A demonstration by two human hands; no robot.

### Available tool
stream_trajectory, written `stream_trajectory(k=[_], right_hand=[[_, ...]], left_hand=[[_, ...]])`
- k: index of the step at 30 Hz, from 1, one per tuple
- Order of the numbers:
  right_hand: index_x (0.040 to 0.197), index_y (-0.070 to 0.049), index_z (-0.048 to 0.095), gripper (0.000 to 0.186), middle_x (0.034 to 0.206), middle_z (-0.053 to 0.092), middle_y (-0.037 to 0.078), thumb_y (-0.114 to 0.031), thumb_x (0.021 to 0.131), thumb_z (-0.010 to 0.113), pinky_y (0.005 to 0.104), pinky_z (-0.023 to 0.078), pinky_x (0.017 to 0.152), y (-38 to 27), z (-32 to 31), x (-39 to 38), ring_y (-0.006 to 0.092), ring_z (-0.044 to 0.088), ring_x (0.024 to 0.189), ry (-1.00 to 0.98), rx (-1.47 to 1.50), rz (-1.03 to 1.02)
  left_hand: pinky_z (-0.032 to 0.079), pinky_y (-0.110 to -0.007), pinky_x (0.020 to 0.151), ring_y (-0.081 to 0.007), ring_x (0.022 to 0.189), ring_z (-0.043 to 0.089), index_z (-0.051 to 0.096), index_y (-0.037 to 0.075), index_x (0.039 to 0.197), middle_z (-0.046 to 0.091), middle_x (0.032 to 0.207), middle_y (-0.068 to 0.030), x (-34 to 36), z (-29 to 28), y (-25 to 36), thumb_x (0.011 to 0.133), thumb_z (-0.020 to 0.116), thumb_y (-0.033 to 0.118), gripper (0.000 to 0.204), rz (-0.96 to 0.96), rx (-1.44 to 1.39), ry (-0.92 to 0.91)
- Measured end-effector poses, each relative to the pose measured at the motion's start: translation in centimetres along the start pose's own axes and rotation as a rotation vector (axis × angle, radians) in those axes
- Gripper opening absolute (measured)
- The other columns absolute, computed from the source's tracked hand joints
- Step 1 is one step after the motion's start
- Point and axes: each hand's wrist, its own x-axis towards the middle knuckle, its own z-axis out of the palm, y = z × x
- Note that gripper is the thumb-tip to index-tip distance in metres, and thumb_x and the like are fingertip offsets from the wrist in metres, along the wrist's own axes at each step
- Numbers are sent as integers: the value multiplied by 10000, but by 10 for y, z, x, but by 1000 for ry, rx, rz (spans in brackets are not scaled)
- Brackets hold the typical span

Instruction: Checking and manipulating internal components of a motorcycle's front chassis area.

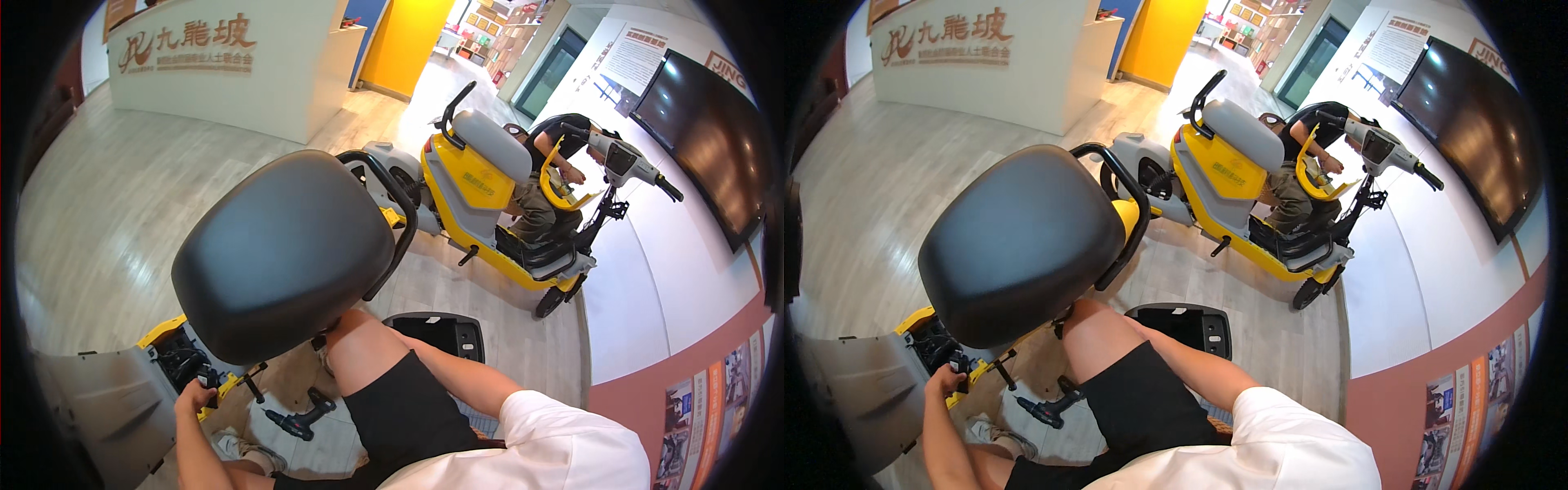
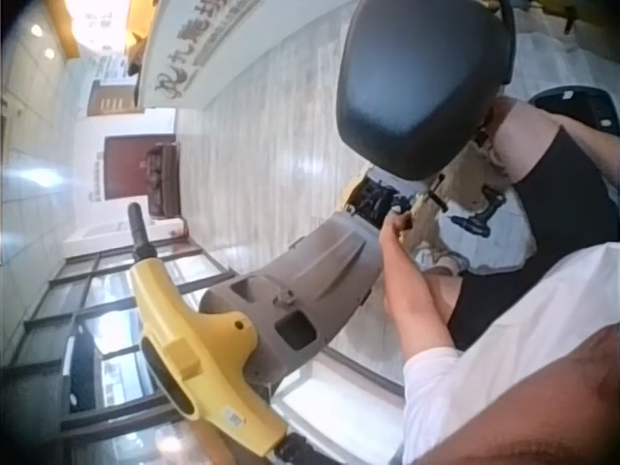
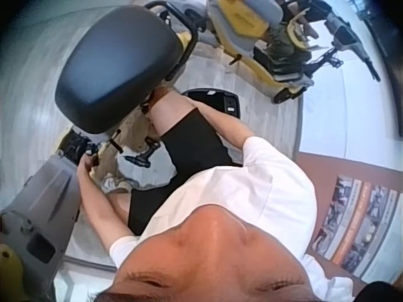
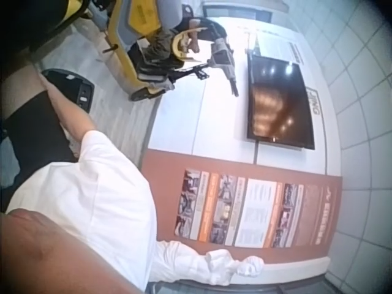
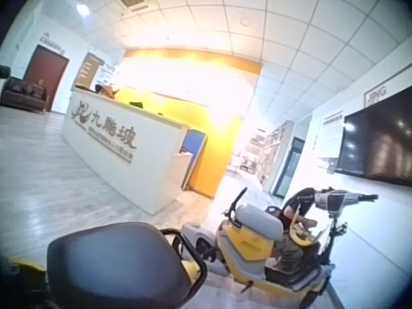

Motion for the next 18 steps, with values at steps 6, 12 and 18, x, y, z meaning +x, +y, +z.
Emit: stream_trajectory(k=[6, 12, 18], right_hand=[[949, -46, 631, 160, 839, 650, 40, -179, 860, 631, 292, 502, 696, -2, -2, 2, 119, 610, 759, 51, -102, -45], [939, -44, 631, 142, 825, 648, 38, -161, 858, 633, 291, 504, 687, 2, -16, 3, 119, 609, 748, 134, -203, -82], [929, -42, 630, 124, 811, 647, 36, -143, 857, 634, 291, 506, 678, 4, -22, 2, 119, 609, 736, 204, -316, -111]], left_hand=[[566, -364, 625, -268, 873, 664, 508, -35, 1187, 626, 1112, -182, 9, -1, -14, 810, 710, 298, 542, -37, 19, -31], [563, -366, 619, -271, 869, 662, 497, -33, 1202, 622, 1120, -180, 2, -2, 1, 810, 712, 289, 551, -51, 31, -53], [561, -375, 610, -276, 863, 662, 503, -17, 1197, 627, 1111, -172, 6, 0, -3, 807, 719, 287, 540, -43, 14, -39]])
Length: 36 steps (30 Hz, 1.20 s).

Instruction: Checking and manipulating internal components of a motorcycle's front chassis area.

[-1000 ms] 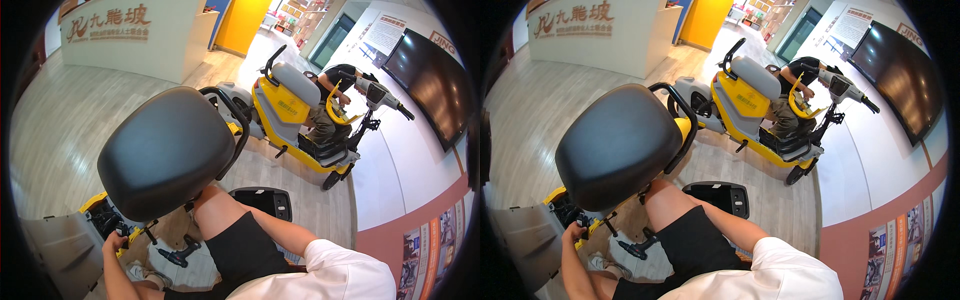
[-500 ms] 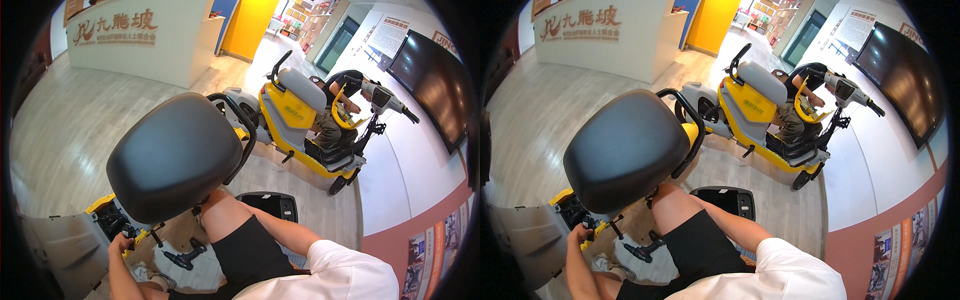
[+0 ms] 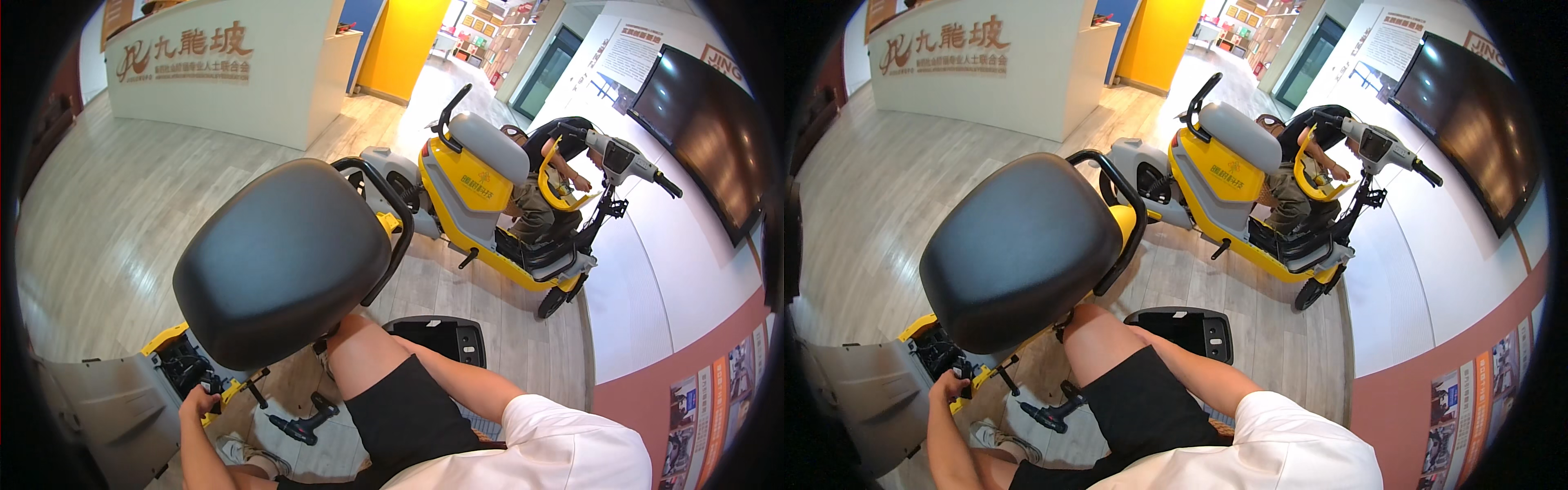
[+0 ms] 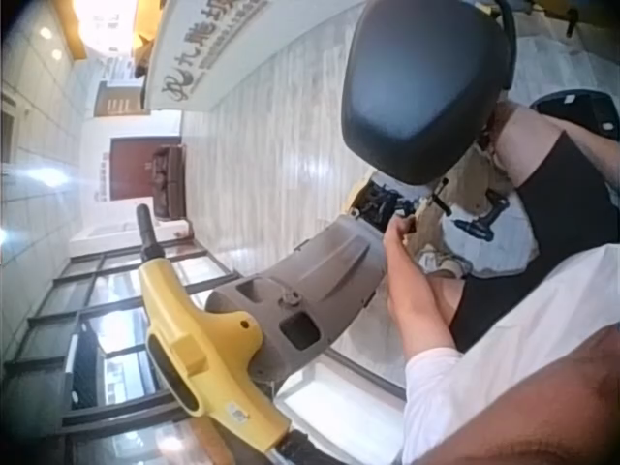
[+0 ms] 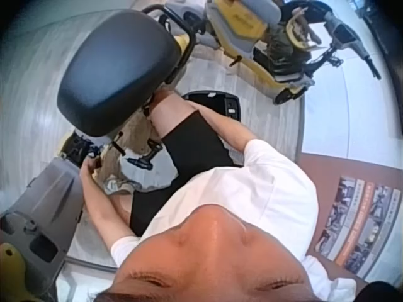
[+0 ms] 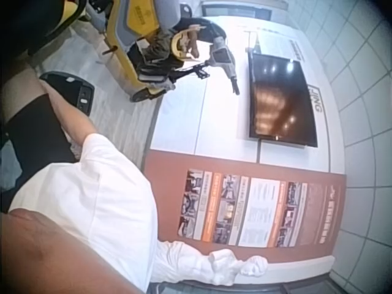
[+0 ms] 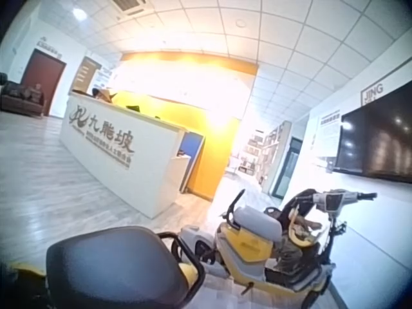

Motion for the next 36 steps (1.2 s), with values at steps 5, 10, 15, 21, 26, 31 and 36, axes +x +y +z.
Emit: stream_trajectory(k=[5, 10, 15, 21, 26, 31, 36], right_hand=[[920, -41, 629, 108, 799, 645, 34, -127, 855, 636, 290, 508, 670, -18, -19, -4, 120, 609, 727, 77, -106, -23], [1068, 16, 576, 303, 861, 646, 75, -223, 891, 634, 301, 513, 685, -121, -2, -49, 158, 623, 764, 75, 260, -119], [1282, 103, 446, 776, 1306, 446, 297, -461, 794, 663, 451, 408, 953, -195, 39, -129, 407, 498, 1137, 180, -854, -637], [1271, 59, 467, 800, 1277, 461, 218, -526, 756, 645, 465, 388, 922, -211, 57, -142, 375, 439, 1165, 249, -1058, -624], [1221, 35, 508, 736, 1278, 464, 226, -524, 761, 643, 477, 402, 903, -210, 63, -143, 384, 459, 1146, 272, -1033, -672], [1227, 43, 502, 752, 1275, 475, 226, -532, 763, 640, 483, 414, 888, -196, 60, -135, 385, 461, 1147, 327, -1057, -704], [1261, 44, 482, 771, 1276, 479, 216, -531, 770, 634, 493, 411, 897, -202, 64, -141, 378, 460, 1151, 262, -1060, -703]], left_hand=[[524, -365, 555, -227, 655, 620, 559, -11, 1080, 643, 822, -130, 28, 15, -18, 815, 711, 292, 430, 97, 13, 96], [470, -356, 474, -206, 574, 587, 542, -1, 1066, 635, 818, -140, 13, 7, -30, 818, 710, 284, 413, 63, -28, 86], [460, -351, 462, -199, 540, 576, 542, -6, 1053, 636, 814, -140, 21, 8, -17, 825, 704, 288, 406, 109, 11, 107], [518, -373, 569, -240, 715, 636, 554, -9, 1102, 655, 939, -152, 2, 3, -2, 806, 727, 261, 437, 108, -24, 76], [539, -368, 612, -245, 772, 666, 600, 43, 1162, 666, 1057, -150, 6, -2, -22, 781, 719, 319, 485, 70, 90, 25], [543, -378, 639, -252, 780, 670, 589, -15, 1160, 666, 1060, -158, 9, 8, 1, 794, 705, 379, 550, 54, 85, -1], [456, -356, 952, -290, 1187, 545, 572, -2, 1225, 580, 1244, -199, 21, 6, -22, 802, 693, 381, 584, 85, 33, 37]])
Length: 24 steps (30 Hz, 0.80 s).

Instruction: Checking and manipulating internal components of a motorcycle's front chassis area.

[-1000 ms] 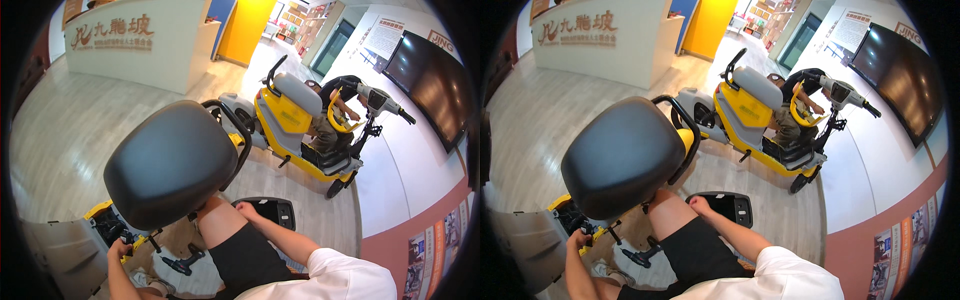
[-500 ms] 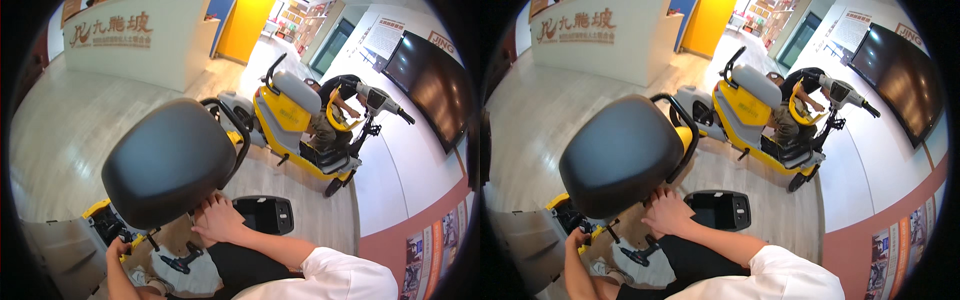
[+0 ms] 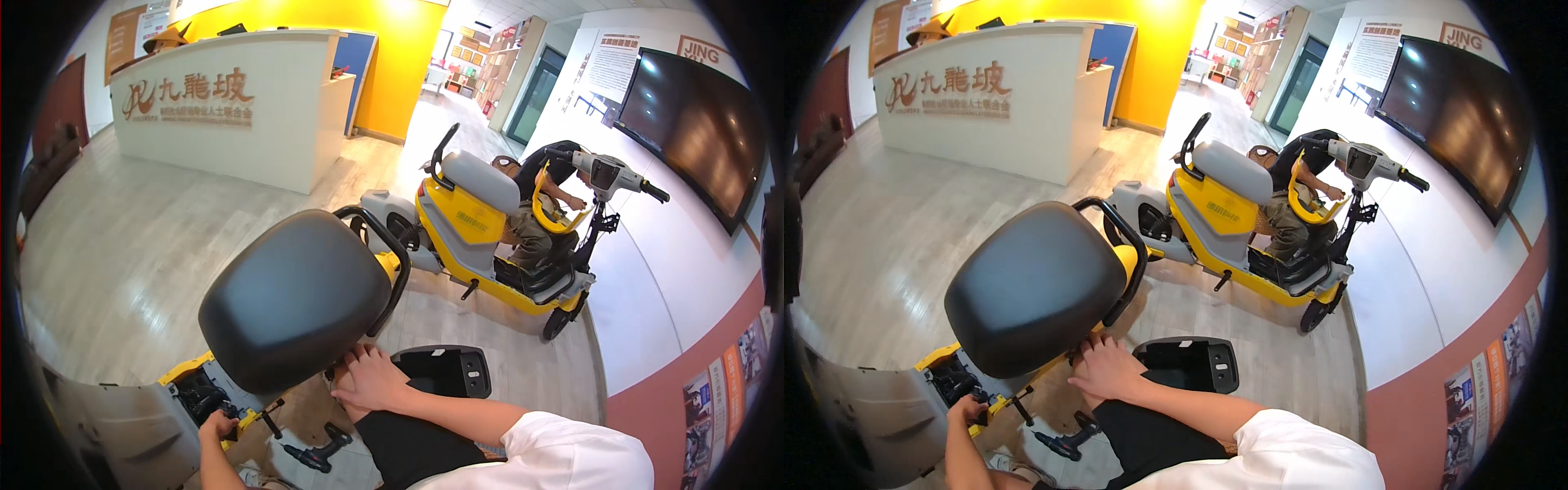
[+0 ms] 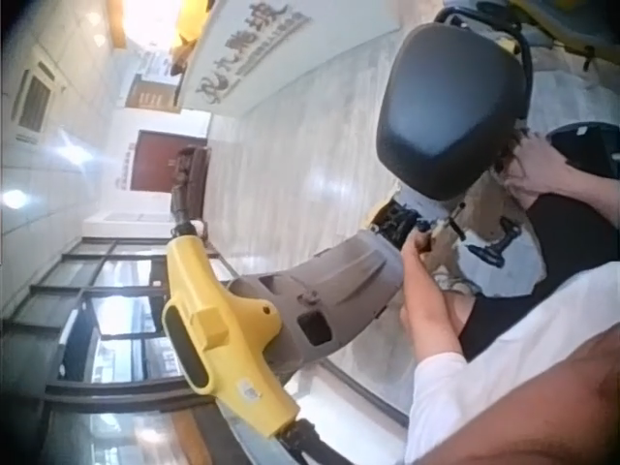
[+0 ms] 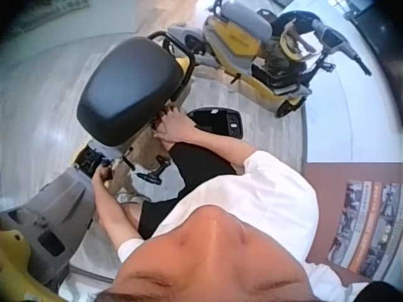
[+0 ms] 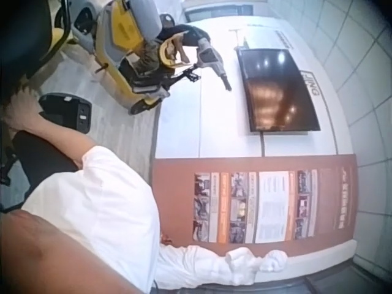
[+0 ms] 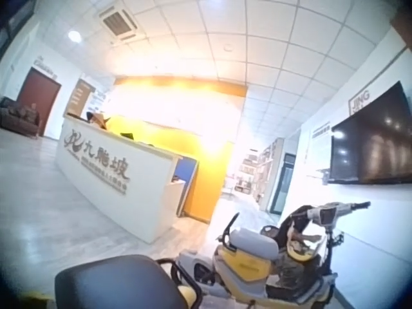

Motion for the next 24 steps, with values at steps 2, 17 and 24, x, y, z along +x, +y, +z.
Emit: stream_trajectory(k=[2, 17, 24], right_hand=[[1258, 44, 484, 771, 1272, 482, 213, -533, 769, 634, 490, 409, 898, 4, -7, -4, 375, 459, 1152, -12, -3, 36], [1219, 37, 513, 733, 1266, 482, 207, -531, 770, 629, 461, 414, 869, 1, 1, -2, 360, 482, 1102, 48, -31, 16], [1228, 39, 509, 744, 1296, 464, 203, -531, 766, 632, 466, 414, 882, -1, 3, -2, 357, 471, 1125, 50, -39, -11]], left_hand=[[520, -366, 831, -274, 1056, 623, 571, -9, 1216, 604, 1205, -191, 0, -1, 18, 799, 696, 384, 586, 40, 41, -25], [551, -353, 696, -241, 868, 678, 587, 31, 1212, 648, 1131, -148, -26, -10, 27, 823, 689, 323, 497, 14, 19, 37], [575, -403, 668, -270, 841, 675, 563, 41, 1238, 663, 1056, -149, 15, 2, -9, 838, 688, 319, 504, 26, 31, 4]])
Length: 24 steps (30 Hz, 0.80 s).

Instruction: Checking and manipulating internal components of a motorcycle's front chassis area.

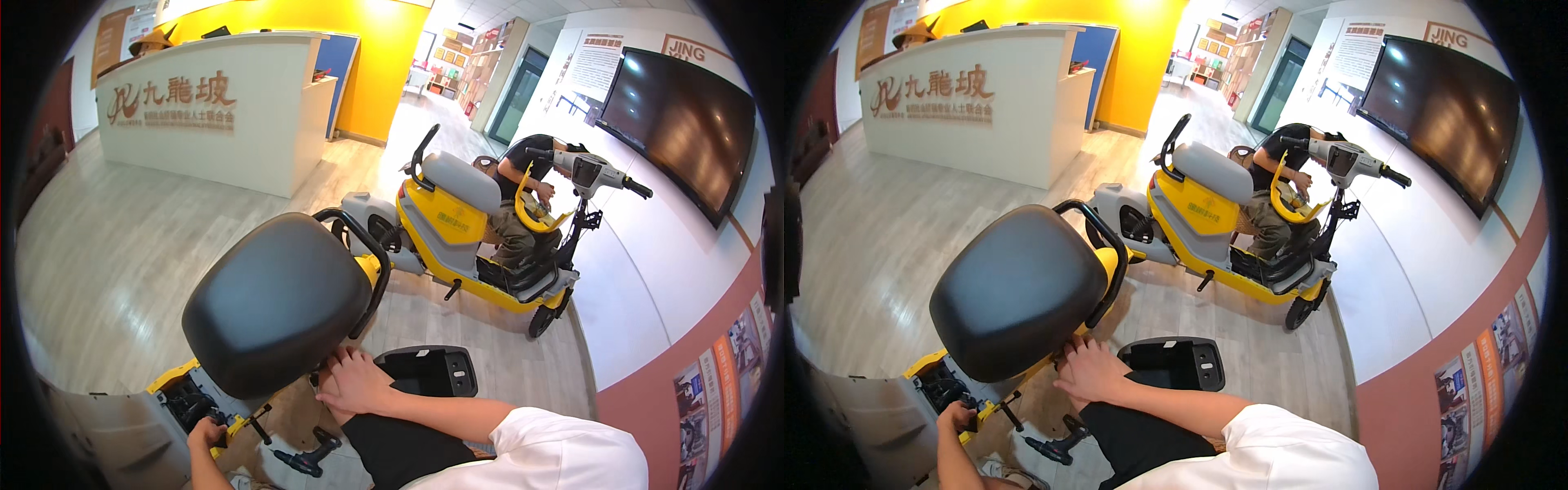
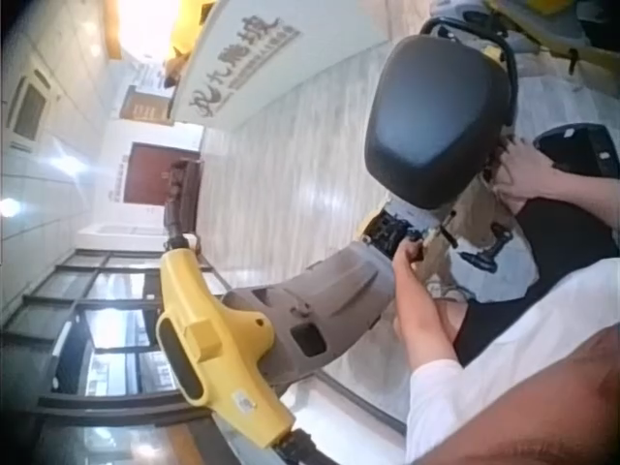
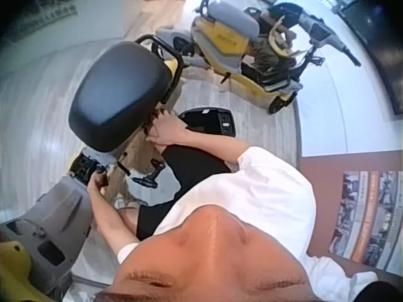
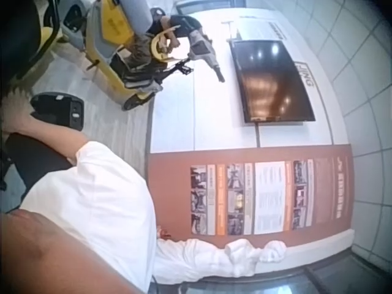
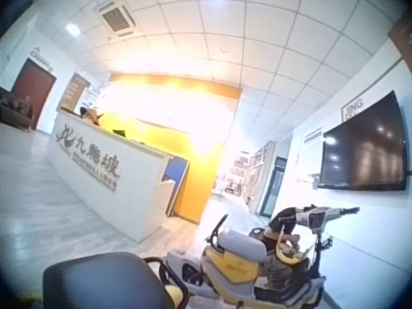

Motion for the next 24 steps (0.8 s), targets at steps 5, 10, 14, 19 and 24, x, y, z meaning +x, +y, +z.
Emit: stream_trajectory(k=[5, 10, 14, 19, 24], right_hand=[[1220, 36, 513, 737, 1304, 461, 204, -528, 762, 635, 463, 414, 886, 8, -2, -2, 355, 470, 1131, 1, 3, 36], [1226, 40, 509, 738, 1306, 458, 211, -523, 765, 635, 465, 411, 890, 6, -2, -1, 361, 469, 1128, -6, 20, 29], [1239, 40, 502, 741, 1310, 454, 215, -518, 770, 632, 470, 407, 892, 3, -2, -1, 367, 467, 1127, -16, 30, 26], [1257, 39, 489, 751, 1318, 448, 215, -518, 775, 629, 475, 405, 895, 7, -3, -1, 369, 461, 1137, -29, 22, 38], [1259, 39, 486, 753, 1324, 441, 216, -520, 776, 629, 474, 405, 899, 4, -2, 0, 369, 453, 1147, -38, 24, 31]], left_hand=[[554, -355, 739, -269, 989, 653, 524, 26, 1289, 593, 1246, -136, -38, -14, 48, 829, 681, 322, 568, -52, -48, -45], [554, -352, 768, -256, 994, 654, 577, 13, 1228, 604, 1223, -155, -46, -17, 44, 819, 685, 324, 525, -34, -25, -16], [552, -353, 779, -250, 982, 659, 592, 0, 1204, 608, 1214, -163, -35, -12, 31, 816, 685, 325, 515, -12, -9, 12], [566, -355, 698, -251, 916, 673, 569, 7, 1237, 619, 1193, -154, -48, -16, 50, 825, 682, 319, 530, -20, -35, -5], [564, -346, 649, -240, 868, 675, 559, 12, 1247, 629, 1166, -146, -45, -16, 39, 833, 677, 317, 527, -36, -48, -15]])
